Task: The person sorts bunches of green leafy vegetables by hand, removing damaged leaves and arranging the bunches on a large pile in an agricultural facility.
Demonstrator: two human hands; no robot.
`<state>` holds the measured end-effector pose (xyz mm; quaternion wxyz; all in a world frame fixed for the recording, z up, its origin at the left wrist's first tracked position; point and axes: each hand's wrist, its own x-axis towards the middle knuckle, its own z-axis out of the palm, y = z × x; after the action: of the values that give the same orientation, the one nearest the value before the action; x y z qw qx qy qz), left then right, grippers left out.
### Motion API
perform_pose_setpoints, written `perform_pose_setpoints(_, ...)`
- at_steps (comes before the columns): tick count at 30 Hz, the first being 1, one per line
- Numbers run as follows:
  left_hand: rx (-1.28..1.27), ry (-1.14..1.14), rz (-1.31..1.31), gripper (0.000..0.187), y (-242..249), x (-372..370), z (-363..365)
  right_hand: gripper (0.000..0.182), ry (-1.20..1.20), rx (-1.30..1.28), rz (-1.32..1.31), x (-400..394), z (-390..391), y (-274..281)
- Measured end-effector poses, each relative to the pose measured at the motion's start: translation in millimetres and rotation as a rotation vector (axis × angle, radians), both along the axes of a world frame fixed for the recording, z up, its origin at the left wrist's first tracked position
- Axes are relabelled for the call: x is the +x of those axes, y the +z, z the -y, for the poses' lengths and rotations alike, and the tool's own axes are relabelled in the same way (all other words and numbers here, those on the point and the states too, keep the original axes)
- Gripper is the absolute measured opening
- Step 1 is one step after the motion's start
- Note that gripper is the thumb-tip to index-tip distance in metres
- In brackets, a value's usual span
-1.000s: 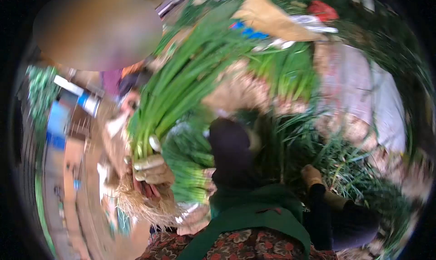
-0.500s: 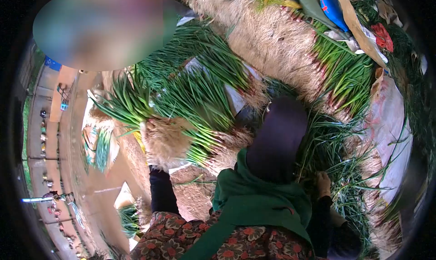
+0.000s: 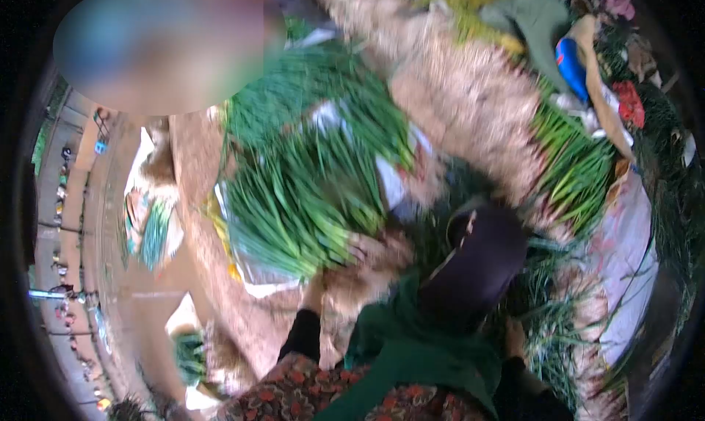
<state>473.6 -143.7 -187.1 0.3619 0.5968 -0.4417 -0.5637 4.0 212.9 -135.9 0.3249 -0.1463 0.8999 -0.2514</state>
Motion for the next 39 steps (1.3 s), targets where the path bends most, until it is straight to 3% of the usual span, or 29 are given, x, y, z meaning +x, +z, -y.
perform_pose_setpoints(1,0.168,0.332,-0.326,0.074,32.7,-12.7,7.8,0.04,-0.02,-0.092,0.002,0.6,0.0,-5.3)
perform_pose_setpoints(3,0.196,0.478,-0.18,0.084,-37.6,32.2,16.8,0.037,-0.004,-0.034,-0.027,-4.1,-0.6,-17.9)
perform_pose_setpoints(4,0.251,0.508,-0.183,0.076,-49.1,45.0,19.2,0.036,-0.034,-0.044,-0.003,-1.9,-2.9,-15.5)
perform_pose_setpoints(7,0.45,0.315,-0.466,0.057,-70.6,71.6,15.9,0.033,-0.077,0.097,0.064,12.0,18.6,37.2)
perform_pose_setpoints(8,0.424,0.157,-0.553,0.049,-48.8,50.7,38.7,0.033,-0.114,0.144,0.078,13.0,34.3,45.4)
perform_pose_setpoints(10,0.113,0.196,-0.424,0.045,-89.6,39.6,61.7,0.033,-0.112,0.066,0.001,7.1,17.5,9.2)
perform_pose_setpoints(11,0.063,0.138,-0.315,0.046,-73.8,27.8,66.8,0.033,-0.11,0.041,-0.031,8.6,6.5,-11.3)
perform_pose_setpoints(12,0.176,0.217,-0.396,0.048,-78.0,22.3,75.1,0.037,-0.091,0.125,-0.005,9.1,10.0,-14.9)
perform_pose_setpoints(14,0.222,0.246,-0.176,0.051,-81.4,11.0,95.5,0.045,-0.015,0.306,0.038,-2.4,15.7,-20.4)
perform_pose_setpoints(15,0.244,0.238,-0.004,0.051,-74.1,7.1,96.5,0.05,0.419,0.149,0.034,-31.5,2.7,-34.8)
perform_pose_setpoints(16,0.291,0.179,-0.031,0.051,-66.3,10.7,95.6,0.055,0.849,-0.002,0.031,-70.8,-24.2,-54.2)
perform_pose_setpoints(17,0.338,0.116,-0.062,0.051,-65.5,12.0,102.8,0.06,1.275,-0.153,0.023,-85.4,-15.2,-27.7)
perform_pose_setpoints(18,0.428,0.083,-0.128,0.052,-62.3,20.2,102.4,0.069,1.16,0.398,0.039,-101.8,-0.4,-2.8)
perform_pose_setpoints(19,0.365,0.048,-0.206,0.052,-54.9,17.9,96.9,0.073,0.784,0.143,0.264,-110.6,21.3,48.8)
perform_pose_setpoints(20,0.523,0.137,-0.009,0.054,-49.2,20.8,96.4,0.078,0.281,-0.273,0.607,-119.5,43.1,100.7)
perform_pose_setpoints(21,0.537,0.086,-0.08,0.051,-54.6,28.2,98.9,0.084,-0.038,-0.606,0.792,-128.5,65.0,152.8)
perform_pose_setpoints(22,0.531,0.088,-0.058,0.051,-56.1,37.3,94.5,0.079,0.088,-0.935,0.818,-97.8,114.8,247.6)
perform_pose_setpoints(23,0.496,0.096,-0.037,0.051,-54.7,35.2,94.3,0.07,0.327,-0.937,0.401,-66.7,147.7,329.1)
perform_pose_setpoints(24,0.454,0.1,-0.026,0.051,-55.9,28.1,93.5,0.072,0.186,-0.947,0.005,-47.8,157.1,349.1)
perform_pose_setpoints(27,0.314,0.071,0.016,0.05,-47.2,-17.9,99.3,0.073,0.075,-0.948,0.163,-22.4,145.1,367.0)
perform_pose_setpoints(28,0.274,0.058,0.033,0.05,-37.0,-33.2,101.0,0.071,0.157,-0.999,0.273,-25.4,140.6,350.2)
perform_pose_setpoints(30,0.179,0.034,0.064,0.05,-17.2,-57.2,95.3,0.055,0.187,-0.789,0.337,-33.7,113.3,293.1)
perform_pose_setpoints(31,0.118,0.038,0.07,0.05,-4.9,-66.8,95.9,0.046,0.143,-0.549,0.277,-46.2,90.0,262.8)
perform_pose_setpoints(32,0.063,0.034,0.073,0.05,4.3,-74.3,94.7,0.059,-0.043,-0.781,0.517,-44.8,95.5,274.2)
perform_pose_setpoints(33,-0.001,0.032,0.086,0.05,15.3,-78.9,93.9,0.076,-0.004,-0.872,0.305,-42.2,74.4,306.2)
perform_pose_setpoints(34,-0.066,0.029,0.094,0.05,30.3,-83.9,92.6,0.096,0.023,-0.938,0.075,-21.4,80.5,380.0)
perform_pose_setpoints(35,-0.138,0.032,0.103,0.049,49.9,-91.0,93.6,0.109,-0.014,-1.296,0.07,-8.9,81.5,419.8)
perform_pose_setpoints(36,-0.196,0.036,0.106,0.049,65.0,-99.7,95.0,0.115,0.055,-1.354,-0.123,-1.5,79.3,464.0)
perform_pose_setpoints(39,-0.357,0.084,0.118,0.049,104.0,-103.2,94.2,0.1,0.469,-1.726,-0.348,-2.5,77.6,511.9)
